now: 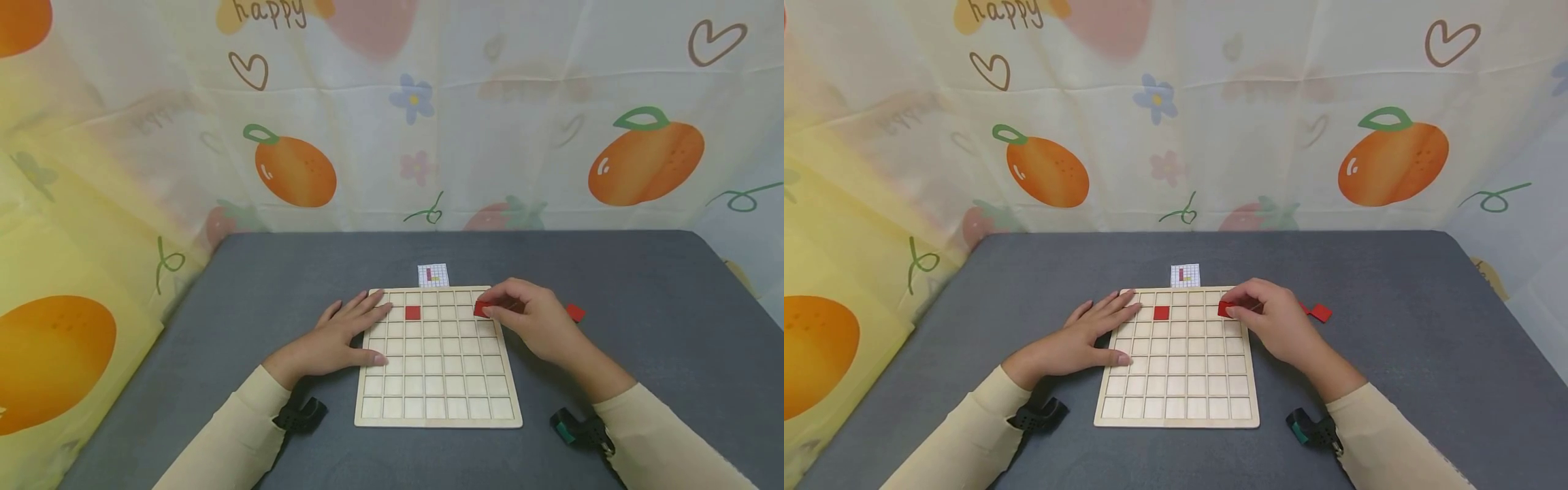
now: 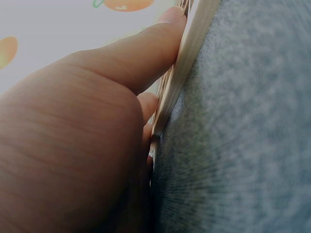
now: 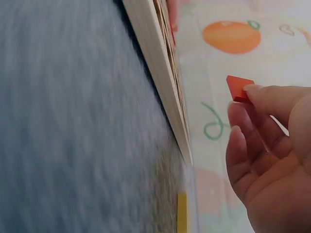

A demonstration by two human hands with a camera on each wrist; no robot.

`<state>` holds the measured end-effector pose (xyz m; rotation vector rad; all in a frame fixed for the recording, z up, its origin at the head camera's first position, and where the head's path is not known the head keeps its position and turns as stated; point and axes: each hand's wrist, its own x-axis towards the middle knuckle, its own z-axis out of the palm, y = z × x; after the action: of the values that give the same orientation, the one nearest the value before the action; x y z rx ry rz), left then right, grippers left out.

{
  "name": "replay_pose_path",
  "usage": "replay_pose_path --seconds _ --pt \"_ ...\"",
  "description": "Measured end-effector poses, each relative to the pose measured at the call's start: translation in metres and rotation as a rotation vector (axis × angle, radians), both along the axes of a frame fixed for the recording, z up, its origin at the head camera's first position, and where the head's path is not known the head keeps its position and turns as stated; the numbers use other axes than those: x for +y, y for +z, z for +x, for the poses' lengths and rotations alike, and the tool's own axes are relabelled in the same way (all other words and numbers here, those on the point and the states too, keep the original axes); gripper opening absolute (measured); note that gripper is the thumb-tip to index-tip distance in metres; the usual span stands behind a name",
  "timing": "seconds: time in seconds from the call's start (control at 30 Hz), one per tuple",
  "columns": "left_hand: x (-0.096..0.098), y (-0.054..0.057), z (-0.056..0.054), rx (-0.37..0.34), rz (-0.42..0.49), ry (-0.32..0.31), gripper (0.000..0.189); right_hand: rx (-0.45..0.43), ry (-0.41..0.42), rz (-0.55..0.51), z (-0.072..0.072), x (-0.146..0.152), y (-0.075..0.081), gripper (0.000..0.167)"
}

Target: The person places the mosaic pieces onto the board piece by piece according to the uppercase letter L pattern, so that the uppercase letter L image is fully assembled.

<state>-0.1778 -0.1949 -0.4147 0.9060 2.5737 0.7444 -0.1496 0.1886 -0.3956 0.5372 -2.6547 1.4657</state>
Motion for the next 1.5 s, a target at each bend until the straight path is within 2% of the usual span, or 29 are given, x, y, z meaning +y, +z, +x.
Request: replay_pose_path --seconds 0.33,0.67,1.13,1.27,1.5 --pt "-0.001 0.001 0.0 -0.002 -0.01 0.01 0.097 0.01 0.054 -0.047 0.002 -0.028 0.002 0.014" --pt "0.001 0.002 0.001 -0.009 -0.016 0.013 0.097 -0.005 0.112 -0.044 0.001 -0.057 0.0 0.015" --pt "0.001 0.002 0.0 -0.007 -0.02 0.009 0.097 -0.041 0.146 -0.058 0.003 -0.061 0.016 0.015" --pt "0.001 0.002 0.0 0.0 -0.018 0.002 0.096 -0.039 0.138 -0.099 0.001 -0.061 0.021 0.014" --pt "0.001 0.002 0.0 -0.001 -0.013 -0.001 0.096 -0.089 0.13 -0.114 -0.008 -0.072 0.015 0.012"
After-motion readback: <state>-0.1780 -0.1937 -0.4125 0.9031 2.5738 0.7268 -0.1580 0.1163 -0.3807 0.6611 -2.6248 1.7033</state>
